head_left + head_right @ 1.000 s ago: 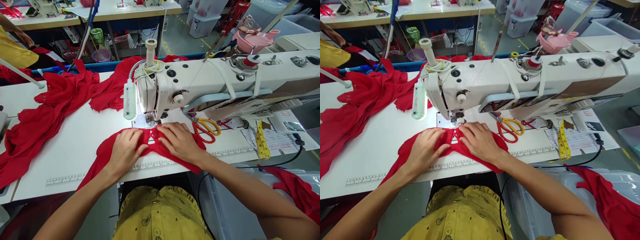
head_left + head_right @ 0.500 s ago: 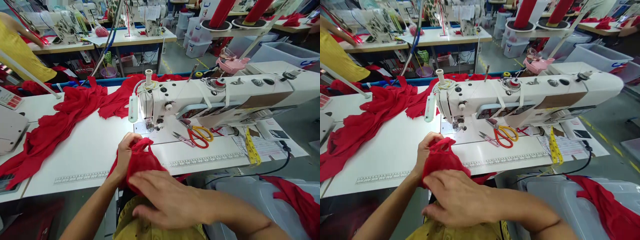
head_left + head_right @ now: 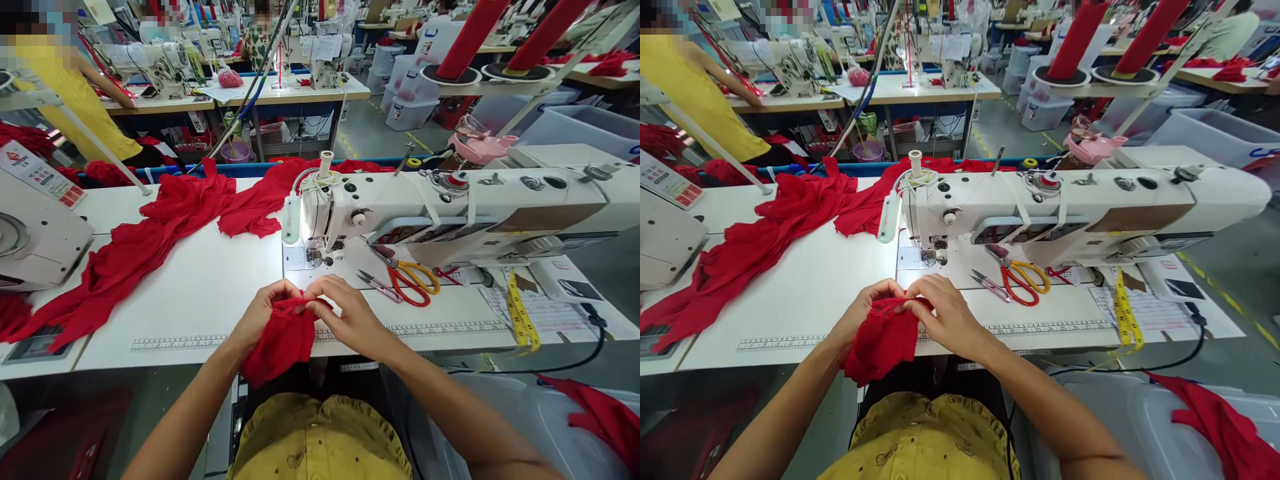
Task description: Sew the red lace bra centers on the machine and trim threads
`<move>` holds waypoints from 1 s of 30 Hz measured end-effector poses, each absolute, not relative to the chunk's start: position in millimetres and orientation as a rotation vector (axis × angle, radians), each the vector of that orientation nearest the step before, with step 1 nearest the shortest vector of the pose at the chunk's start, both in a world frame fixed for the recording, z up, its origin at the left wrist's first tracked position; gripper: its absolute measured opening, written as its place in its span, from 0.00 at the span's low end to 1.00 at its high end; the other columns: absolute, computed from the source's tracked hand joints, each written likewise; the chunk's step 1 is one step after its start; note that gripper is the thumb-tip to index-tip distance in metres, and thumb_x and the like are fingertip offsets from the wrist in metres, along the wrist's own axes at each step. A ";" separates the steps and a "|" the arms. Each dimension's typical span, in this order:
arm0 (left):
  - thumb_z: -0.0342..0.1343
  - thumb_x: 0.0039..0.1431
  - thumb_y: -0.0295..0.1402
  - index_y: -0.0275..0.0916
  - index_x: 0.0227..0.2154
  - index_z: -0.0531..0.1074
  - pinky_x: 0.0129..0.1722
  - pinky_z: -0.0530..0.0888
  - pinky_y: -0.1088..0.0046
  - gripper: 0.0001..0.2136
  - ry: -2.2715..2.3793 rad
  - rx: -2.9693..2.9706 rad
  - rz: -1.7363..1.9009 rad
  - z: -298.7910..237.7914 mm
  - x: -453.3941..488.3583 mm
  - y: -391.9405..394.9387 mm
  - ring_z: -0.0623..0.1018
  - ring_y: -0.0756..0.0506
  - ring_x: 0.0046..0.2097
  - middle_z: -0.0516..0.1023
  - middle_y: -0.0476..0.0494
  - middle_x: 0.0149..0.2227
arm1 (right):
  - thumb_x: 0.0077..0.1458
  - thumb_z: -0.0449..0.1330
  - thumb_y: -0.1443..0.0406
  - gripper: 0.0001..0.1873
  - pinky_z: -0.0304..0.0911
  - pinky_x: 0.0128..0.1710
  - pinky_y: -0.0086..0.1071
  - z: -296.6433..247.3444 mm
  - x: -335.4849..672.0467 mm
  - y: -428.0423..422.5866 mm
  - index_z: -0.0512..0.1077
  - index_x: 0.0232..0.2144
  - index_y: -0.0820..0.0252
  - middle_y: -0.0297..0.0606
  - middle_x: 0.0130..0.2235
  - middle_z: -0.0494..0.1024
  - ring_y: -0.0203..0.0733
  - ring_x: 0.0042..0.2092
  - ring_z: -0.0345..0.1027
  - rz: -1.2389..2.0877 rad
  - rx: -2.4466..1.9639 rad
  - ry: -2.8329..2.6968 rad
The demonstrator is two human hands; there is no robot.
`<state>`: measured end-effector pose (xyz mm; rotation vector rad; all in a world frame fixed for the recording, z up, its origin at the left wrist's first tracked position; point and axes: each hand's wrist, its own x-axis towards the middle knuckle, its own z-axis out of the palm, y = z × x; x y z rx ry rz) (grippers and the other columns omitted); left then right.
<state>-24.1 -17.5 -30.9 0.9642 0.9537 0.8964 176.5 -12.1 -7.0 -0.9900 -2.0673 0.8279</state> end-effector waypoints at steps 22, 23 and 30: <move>0.65 0.57 0.43 0.37 0.36 0.79 0.34 0.70 0.76 0.13 0.992 0.980 0.720 -18.1 -15.4 -27.0 0.74 0.49 0.34 0.78 0.46 0.34 | 0.66 0.56 0.68 0.04 0.54 0.43 0.37 0.5 196.8 -22.2 0.70 0.39 0.58 0.37 0.38 0.77 0.41 0.41 0.67 0.474 -1.015 -2.279; 0.65 0.57 0.43 0.37 0.36 0.79 0.33 0.70 0.76 0.13 0.996 0.985 0.714 -17.9 -14.3 -27.1 0.74 0.49 0.33 0.78 0.46 0.33 | 0.67 0.55 0.68 0.04 0.54 0.43 0.38 -0.1 197.1 -21.7 0.70 0.39 0.58 0.37 0.38 0.77 0.41 0.41 0.67 0.415 -1.004 -2.323; 0.70 0.49 0.42 0.36 0.31 0.79 0.32 0.69 0.74 0.14 1.039 0.960 0.668 -19.0 -11.0 -27.0 0.74 0.48 0.31 0.79 0.47 0.30 | 0.66 0.54 0.71 0.10 0.50 0.47 0.43 -0.3 201.8 -21.6 0.72 0.46 0.56 0.36 0.40 0.80 0.41 0.42 0.68 0.037 -0.888 -2.530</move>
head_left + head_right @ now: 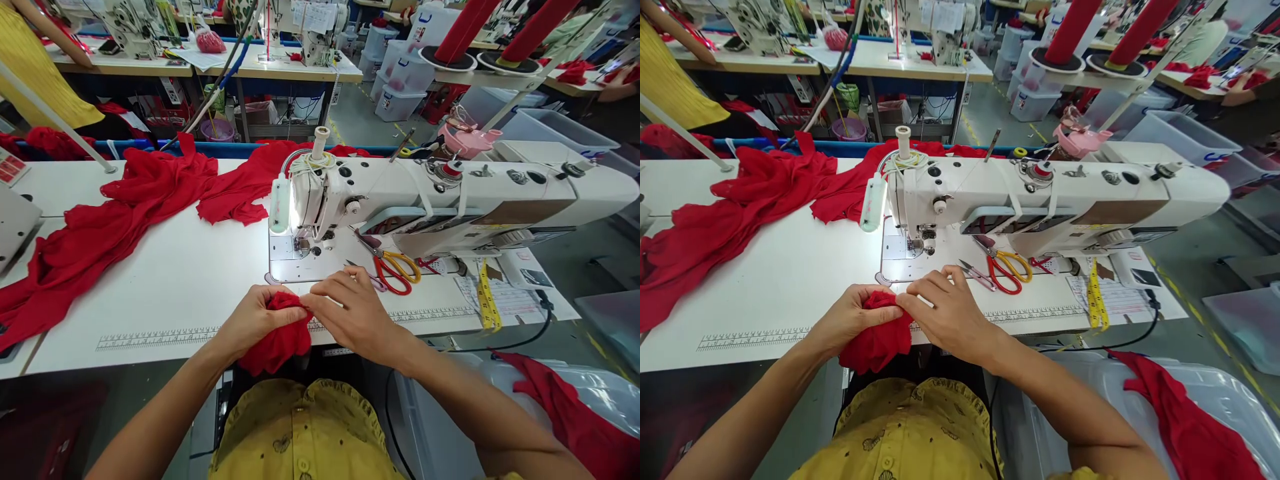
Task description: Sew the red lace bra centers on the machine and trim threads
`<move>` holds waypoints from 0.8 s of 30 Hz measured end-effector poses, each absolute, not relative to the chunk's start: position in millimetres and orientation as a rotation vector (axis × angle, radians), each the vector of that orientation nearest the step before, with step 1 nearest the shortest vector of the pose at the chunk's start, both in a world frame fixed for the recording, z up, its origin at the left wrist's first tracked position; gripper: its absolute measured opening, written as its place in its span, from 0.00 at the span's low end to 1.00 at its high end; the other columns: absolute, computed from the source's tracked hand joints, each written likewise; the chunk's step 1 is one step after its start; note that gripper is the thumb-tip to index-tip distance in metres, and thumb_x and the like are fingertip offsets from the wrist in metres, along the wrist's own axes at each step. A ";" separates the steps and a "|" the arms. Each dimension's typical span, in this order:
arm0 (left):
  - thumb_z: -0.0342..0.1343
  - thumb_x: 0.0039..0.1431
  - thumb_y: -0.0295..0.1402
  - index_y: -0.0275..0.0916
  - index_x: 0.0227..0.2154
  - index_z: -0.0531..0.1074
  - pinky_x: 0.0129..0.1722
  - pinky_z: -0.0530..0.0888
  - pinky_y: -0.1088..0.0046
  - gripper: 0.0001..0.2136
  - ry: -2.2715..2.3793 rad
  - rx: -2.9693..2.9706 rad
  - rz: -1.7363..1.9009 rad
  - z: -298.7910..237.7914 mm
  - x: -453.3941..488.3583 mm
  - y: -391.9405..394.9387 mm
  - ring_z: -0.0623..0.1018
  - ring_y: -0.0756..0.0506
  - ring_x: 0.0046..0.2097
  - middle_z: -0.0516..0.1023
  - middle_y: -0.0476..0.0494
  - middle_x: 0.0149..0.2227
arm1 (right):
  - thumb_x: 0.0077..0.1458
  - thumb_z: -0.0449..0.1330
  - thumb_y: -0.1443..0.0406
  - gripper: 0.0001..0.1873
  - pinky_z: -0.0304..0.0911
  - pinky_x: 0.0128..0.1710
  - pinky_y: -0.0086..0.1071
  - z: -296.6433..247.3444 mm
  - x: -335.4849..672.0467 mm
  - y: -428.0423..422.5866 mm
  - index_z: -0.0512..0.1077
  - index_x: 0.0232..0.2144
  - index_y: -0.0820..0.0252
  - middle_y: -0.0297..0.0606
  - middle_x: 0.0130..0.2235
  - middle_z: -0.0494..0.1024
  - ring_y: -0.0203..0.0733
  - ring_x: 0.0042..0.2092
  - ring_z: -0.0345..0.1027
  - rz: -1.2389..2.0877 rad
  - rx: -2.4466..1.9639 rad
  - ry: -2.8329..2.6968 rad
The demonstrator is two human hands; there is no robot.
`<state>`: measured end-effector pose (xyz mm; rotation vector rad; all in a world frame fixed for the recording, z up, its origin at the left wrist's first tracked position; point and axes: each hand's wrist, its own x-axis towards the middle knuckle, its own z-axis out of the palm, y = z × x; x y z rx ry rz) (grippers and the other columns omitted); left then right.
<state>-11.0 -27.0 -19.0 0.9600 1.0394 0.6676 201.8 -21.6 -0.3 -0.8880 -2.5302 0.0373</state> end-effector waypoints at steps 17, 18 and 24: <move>0.68 0.51 0.37 0.37 0.28 0.77 0.27 0.69 0.76 0.09 0.869 0.983 0.481 -13.8 -12.4 -30.1 0.75 0.50 0.25 0.78 0.47 0.24 | 0.60 0.59 0.64 0.07 0.61 0.35 0.30 -7.9 191.5 -24.5 0.70 0.29 0.59 0.31 0.30 0.71 0.35 0.33 0.63 1.594 -0.975 -1.737; 0.69 0.51 0.37 0.37 0.28 0.77 0.27 0.70 0.76 0.10 0.877 0.938 0.501 -15.3 -11.6 -29.8 0.75 0.50 0.25 0.78 0.47 0.25 | 0.61 0.59 0.62 0.08 0.61 0.35 0.30 -9.8 191.3 -24.0 0.70 0.30 0.59 0.31 0.30 0.71 0.34 0.33 0.63 1.591 -0.980 -1.727; 0.75 0.42 0.36 0.36 0.29 0.77 0.30 0.72 0.76 0.15 0.980 0.628 0.639 -21.1 -9.9 -24.1 0.77 0.49 0.28 0.79 0.47 0.27 | 0.66 0.54 0.64 0.08 0.64 0.41 0.35 -30.8 217.6 -6.3 0.72 0.38 0.58 0.38 0.37 0.77 0.42 0.39 0.69 0.657 -1.348 -2.064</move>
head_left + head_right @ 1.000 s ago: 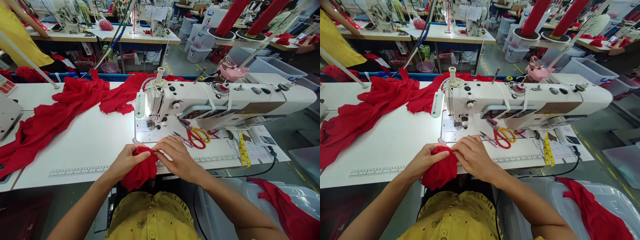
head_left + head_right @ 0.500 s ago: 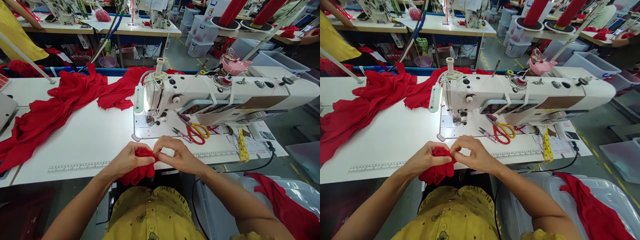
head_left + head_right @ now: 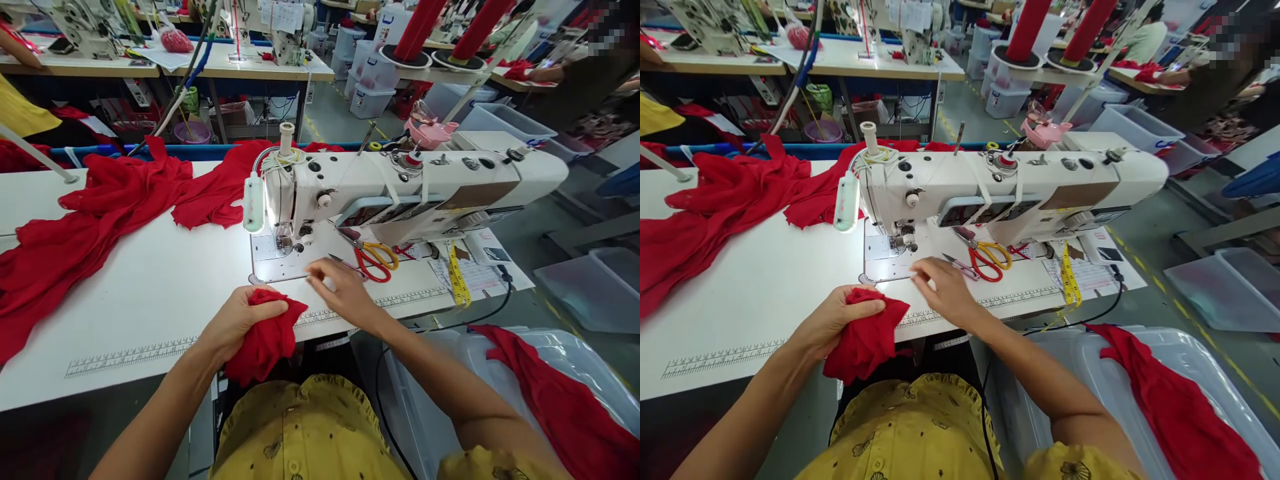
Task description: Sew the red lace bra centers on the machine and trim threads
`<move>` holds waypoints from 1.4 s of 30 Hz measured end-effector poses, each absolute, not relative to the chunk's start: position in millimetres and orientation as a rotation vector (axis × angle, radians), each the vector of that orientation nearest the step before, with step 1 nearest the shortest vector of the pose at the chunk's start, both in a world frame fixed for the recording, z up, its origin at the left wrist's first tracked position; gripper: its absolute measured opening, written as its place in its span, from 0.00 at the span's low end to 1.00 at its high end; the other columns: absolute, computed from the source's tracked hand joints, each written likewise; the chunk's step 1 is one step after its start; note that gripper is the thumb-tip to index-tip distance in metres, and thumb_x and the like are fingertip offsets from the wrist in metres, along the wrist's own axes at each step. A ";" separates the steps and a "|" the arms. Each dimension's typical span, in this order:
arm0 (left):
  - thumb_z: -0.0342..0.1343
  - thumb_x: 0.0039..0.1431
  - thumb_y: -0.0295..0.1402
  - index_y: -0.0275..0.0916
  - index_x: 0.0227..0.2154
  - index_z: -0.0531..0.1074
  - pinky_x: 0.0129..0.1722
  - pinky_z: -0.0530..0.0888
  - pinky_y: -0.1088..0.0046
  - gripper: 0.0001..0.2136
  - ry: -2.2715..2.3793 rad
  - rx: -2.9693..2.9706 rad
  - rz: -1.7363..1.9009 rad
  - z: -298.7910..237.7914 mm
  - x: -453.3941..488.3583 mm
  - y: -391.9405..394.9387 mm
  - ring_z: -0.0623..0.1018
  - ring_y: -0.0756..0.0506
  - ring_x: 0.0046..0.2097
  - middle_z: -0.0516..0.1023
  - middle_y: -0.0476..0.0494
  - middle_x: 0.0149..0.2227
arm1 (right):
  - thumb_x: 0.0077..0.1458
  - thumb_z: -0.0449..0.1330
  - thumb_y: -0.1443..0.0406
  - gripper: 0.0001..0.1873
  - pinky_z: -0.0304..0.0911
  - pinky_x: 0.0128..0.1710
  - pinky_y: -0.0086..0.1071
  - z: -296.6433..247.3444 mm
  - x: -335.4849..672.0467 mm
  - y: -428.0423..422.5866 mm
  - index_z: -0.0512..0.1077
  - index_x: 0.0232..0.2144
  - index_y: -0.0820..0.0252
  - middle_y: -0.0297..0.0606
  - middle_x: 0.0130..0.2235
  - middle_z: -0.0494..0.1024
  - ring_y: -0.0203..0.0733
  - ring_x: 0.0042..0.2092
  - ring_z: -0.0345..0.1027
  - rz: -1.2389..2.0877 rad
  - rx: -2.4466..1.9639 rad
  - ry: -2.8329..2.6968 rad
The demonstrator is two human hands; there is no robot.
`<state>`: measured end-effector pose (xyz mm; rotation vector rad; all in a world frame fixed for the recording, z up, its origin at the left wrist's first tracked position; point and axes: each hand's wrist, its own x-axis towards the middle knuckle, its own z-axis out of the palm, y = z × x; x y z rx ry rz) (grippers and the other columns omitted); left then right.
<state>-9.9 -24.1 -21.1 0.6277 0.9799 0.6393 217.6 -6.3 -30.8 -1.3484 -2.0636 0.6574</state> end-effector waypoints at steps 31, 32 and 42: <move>0.68 0.55 0.46 0.33 0.28 0.74 0.28 0.70 0.79 0.18 0.895 0.632 0.655 -25.4 -5.8 -16.4 0.74 0.52 0.27 0.77 0.47 0.27 | 0.66 0.54 0.53 0.24 0.39 0.27 0.32 9.2 209.7 -16.9 0.56 0.21 0.58 0.26 0.18 0.55 0.33 0.23 0.43 0.914 -1.442 -2.337; 0.68 0.54 0.46 0.33 0.28 0.74 0.28 0.70 0.79 0.19 0.899 0.634 0.652 -24.8 -5.6 -16.4 0.74 0.52 0.27 0.77 0.47 0.27 | 0.66 0.54 0.54 0.24 0.39 0.27 0.32 9.2 209.1 -17.0 0.56 0.20 0.58 0.26 0.18 0.55 0.32 0.23 0.43 0.918 -1.437 -2.334; 0.68 0.53 0.47 0.33 0.29 0.75 0.29 0.69 0.78 0.19 0.919 0.677 0.642 -23.8 -4.6 -18.4 0.73 0.51 0.29 0.77 0.46 0.28 | 0.66 0.53 0.53 0.26 0.39 0.26 0.32 7.7 209.5 -15.1 0.56 0.20 0.59 0.25 0.18 0.53 0.31 0.23 0.44 0.983 -1.414 -2.327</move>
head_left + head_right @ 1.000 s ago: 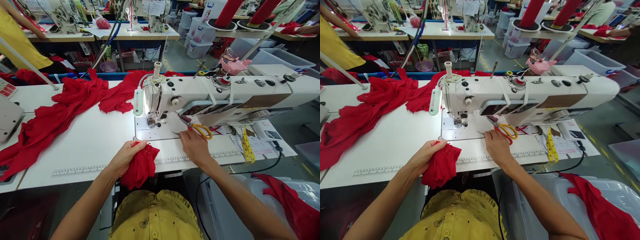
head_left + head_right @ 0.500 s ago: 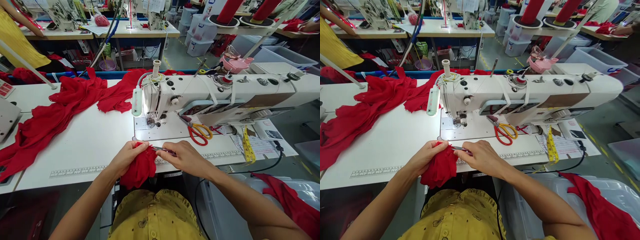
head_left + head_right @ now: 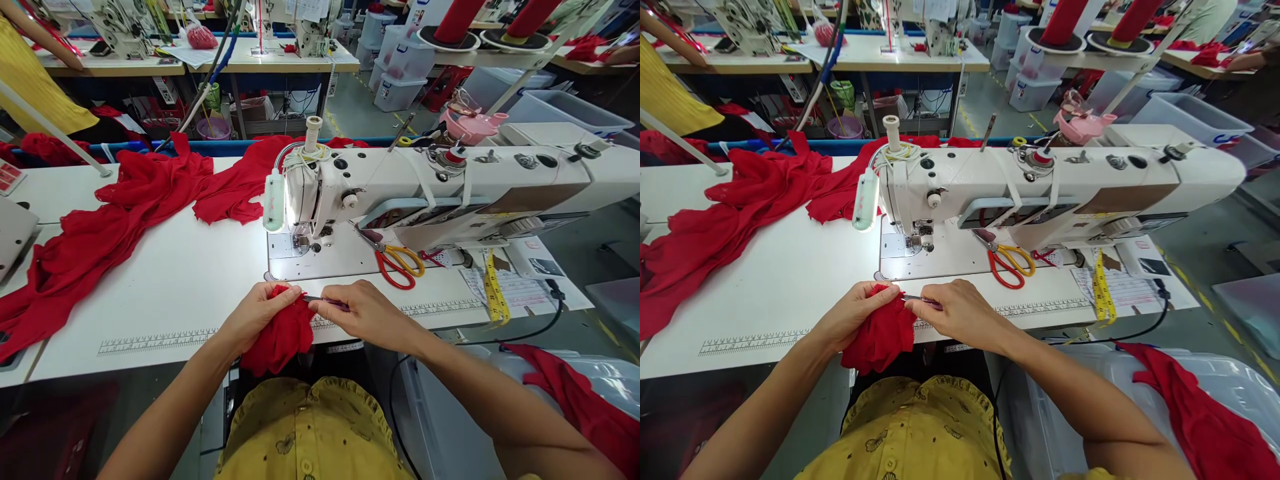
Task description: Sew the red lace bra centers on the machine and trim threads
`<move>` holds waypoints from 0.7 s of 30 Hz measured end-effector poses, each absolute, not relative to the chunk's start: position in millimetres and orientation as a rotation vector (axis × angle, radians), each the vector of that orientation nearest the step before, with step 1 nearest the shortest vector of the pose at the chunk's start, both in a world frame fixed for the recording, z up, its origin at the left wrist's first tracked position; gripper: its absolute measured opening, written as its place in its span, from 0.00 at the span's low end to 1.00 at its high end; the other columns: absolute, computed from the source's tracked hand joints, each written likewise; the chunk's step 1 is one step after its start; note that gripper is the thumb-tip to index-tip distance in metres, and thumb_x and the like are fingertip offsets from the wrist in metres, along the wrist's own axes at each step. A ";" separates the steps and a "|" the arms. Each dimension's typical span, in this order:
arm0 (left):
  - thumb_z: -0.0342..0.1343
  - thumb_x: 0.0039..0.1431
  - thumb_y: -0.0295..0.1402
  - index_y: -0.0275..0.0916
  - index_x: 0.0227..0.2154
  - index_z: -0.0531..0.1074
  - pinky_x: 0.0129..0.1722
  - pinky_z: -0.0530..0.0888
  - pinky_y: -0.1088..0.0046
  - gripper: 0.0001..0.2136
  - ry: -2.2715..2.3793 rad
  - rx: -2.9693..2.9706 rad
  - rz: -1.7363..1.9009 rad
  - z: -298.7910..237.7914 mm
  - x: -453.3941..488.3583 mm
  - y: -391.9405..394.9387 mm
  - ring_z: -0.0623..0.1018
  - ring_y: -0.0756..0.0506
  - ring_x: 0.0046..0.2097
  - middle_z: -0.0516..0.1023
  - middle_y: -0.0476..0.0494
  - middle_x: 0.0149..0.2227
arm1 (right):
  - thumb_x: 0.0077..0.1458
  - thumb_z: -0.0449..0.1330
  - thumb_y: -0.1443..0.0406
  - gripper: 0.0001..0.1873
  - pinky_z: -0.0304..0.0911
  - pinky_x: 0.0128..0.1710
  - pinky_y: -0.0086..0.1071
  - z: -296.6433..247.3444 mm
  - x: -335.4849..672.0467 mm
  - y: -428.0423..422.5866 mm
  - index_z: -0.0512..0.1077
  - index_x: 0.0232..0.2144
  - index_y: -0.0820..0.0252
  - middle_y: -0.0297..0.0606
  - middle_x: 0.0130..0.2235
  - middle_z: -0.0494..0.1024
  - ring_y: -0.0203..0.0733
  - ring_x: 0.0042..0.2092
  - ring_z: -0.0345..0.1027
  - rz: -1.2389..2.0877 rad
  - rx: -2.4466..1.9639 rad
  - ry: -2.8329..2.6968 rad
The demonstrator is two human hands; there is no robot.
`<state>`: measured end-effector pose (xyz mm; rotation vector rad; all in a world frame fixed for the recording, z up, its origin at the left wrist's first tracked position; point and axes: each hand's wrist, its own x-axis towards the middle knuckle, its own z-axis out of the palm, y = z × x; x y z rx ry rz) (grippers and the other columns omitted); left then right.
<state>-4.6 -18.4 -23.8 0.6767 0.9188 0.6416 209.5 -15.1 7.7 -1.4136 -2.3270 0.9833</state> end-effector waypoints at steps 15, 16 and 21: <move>0.67 0.54 0.49 0.34 0.28 0.74 0.26 0.67 0.78 0.20 0.925 0.687 0.627 -25.2 -5.5 -22.1 0.73 0.52 0.27 0.76 0.47 0.27 | 0.64 0.56 0.51 0.23 0.42 0.25 0.29 0.9 218.2 -15.6 0.64 0.22 0.59 0.26 0.20 0.57 0.31 0.24 0.49 1.180 -1.353 -2.182; 0.67 0.53 0.49 0.34 0.28 0.74 0.27 0.68 0.78 0.20 0.922 0.694 0.618 -26.2 -6.2 -22.0 0.73 0.51 0.27 0.77 0.46 0.27 | 0.63 0.58 0.51 0.20 0.44 0.25 0.29 -0.5 218.9 -16.6 0.68 0.27 0.59 0.25 0.21 0.58 0.31 0.25 0.50 1.172 -1.345 -2.141; 0.73 0.46 0.42 0.34 0.34 0.78 0.32 0.71 0.76 0.18 0.892 0.750 0.586 -27.8 -6.5 -22.2 0.76 0.49 0.31 0.80 0.44 0.32 | 0.61 0.61 0.60 0.10 0.50 0.29 0.27 -6.5 214.4 -21.2 0.76 0.42 0.59 0.27 0.25 0.68 0.32 0.27 0.55 1.077 -1.171 -2.072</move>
